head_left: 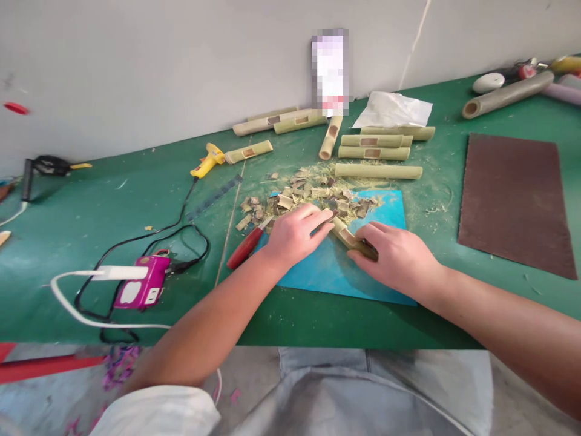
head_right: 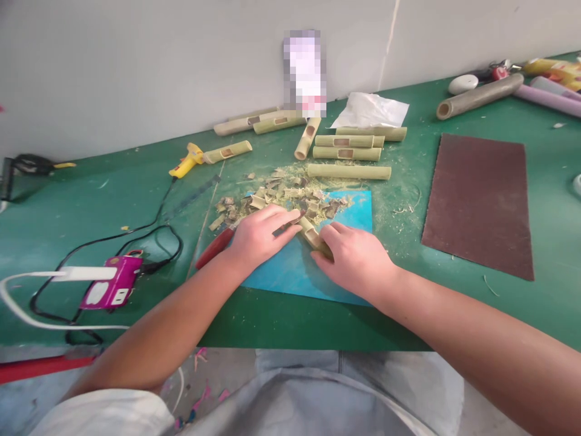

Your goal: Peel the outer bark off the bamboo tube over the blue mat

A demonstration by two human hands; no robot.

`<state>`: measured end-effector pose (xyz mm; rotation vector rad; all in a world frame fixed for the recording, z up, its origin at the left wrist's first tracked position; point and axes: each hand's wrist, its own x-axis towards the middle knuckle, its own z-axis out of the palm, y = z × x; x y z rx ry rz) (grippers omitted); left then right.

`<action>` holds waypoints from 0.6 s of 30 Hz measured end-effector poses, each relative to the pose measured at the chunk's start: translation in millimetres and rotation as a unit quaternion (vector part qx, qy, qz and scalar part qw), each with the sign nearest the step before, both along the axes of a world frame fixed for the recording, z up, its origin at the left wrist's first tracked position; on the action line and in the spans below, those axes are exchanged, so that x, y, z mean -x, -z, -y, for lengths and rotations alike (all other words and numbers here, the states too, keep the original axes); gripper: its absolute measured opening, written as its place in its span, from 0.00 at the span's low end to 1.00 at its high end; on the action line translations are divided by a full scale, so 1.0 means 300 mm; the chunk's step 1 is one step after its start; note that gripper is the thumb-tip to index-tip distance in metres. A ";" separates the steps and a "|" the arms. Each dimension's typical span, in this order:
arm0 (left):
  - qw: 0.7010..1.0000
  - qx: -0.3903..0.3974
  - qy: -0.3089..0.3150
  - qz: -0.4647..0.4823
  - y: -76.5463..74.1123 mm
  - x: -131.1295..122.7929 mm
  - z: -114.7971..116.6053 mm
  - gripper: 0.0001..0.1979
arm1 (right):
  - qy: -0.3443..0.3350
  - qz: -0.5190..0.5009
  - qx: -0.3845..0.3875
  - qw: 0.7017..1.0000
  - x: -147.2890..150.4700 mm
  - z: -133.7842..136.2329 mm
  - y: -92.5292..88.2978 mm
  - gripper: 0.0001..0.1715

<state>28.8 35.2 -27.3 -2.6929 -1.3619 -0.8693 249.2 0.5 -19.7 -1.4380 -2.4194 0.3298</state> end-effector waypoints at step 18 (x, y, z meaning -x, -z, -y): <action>0.993 0.081 0.054 0.070 -0.002 0.008 -0.008 0.13 | -0.001 0.005 0.000 1.000 0.000 0.001 -0.002 0.12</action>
